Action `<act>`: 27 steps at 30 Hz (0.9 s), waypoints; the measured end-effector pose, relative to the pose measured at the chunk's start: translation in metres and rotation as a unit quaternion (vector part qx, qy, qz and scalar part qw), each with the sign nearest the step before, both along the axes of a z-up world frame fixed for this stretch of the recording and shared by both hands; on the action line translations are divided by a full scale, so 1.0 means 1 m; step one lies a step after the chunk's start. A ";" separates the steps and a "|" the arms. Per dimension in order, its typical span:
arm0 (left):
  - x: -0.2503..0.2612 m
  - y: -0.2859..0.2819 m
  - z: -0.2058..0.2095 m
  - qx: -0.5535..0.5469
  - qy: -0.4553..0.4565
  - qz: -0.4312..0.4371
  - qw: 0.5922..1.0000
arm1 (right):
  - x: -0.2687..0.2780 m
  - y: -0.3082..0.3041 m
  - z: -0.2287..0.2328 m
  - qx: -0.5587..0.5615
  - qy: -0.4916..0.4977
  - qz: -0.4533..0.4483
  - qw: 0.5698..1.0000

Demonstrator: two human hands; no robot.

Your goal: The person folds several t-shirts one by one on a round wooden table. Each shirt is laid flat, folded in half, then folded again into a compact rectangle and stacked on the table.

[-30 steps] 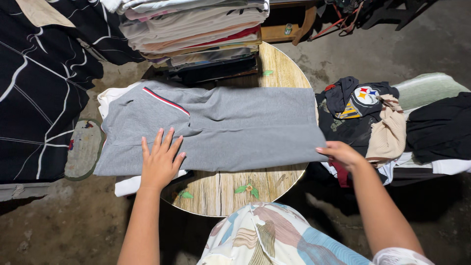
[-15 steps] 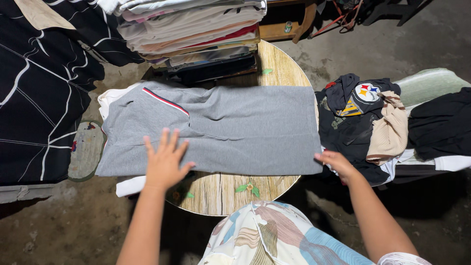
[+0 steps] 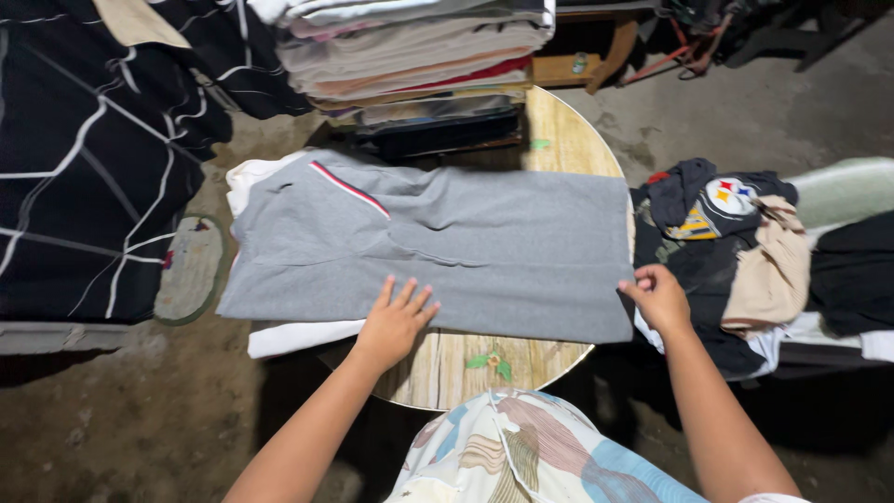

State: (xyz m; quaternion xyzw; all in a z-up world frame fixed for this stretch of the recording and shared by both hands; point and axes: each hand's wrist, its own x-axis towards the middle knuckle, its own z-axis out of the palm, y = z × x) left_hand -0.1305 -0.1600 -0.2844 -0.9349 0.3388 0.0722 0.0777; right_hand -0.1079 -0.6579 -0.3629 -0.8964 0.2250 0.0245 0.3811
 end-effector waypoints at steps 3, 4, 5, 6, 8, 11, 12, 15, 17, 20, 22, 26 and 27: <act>0.001 0.006 0.029 -0.100 0.082 0.029 0.991 | 0.026 0.046 0.028 -0.052 -0.161 0.080 0.982; 0.005 0.011 0.039 -0.170 0.086 0.065 0.980 | 0.039 0.072 0.034 -0.049 -0.177 0.092 0.979; 0.012 0.016 0.047 -0.239 0.088 0.100 0.962 | 0.051 0.101 0.041 0.039 -0.168 0.115 0.978; 0.021 0.026 0.055 -0.309 0.029 0.157 0.937 | 0.063 0.130 0.047 0.126 -0.156 0.138 0.970; 0.036 0.053 0.063 -0.388 -0.080 0.269 0.878 | 0.081 0.190 0.059 0.304 0.005 0.145 0.942; 0.072 0.109 0.062 -0.391 -0.215 0.373 0.814 | 0.110 0.270 0.074 0.535 0.116 0.167 0.820; 0.085 0.131 0.060 -0.390 -0.241 0.361 0.812 | 0.120 0.291 0.076 0.575 0.161 0.152 0.788; 0.127 0.161 0.040 -0.477 -0.083 0.445 0.753 | 0.145 0.347 0.066 0.635 0.261 0.093 0.721; 0.145 0.173 0.031 -0.547 0.039 0.482 0.684 | 0.158 0.367 0.048 0.670 0.308 0.033 0.675; 0.161 0.170 0.023 -0.583 0.103 0.482 0.646 | 0.175 0.381 0.020 0.704 0.330 -0.003 0.629; 0.161 0.170 0.022 -0.527 0.123 0.494 0.681 | 0.175 0.381 0.007 0.726 0.334 -0.026 0.600; 0.154 0.179 0.025 -0.560 0.100 0.427 0.702 | 0.160 0.374 0.017 0.684 0.245 -0.018 0.687; 0.148 0.182 0.024 -0.600 0.096 0.382 0.696 | 0.151 0.373 0.025 0.642 0.196 0.004 0.741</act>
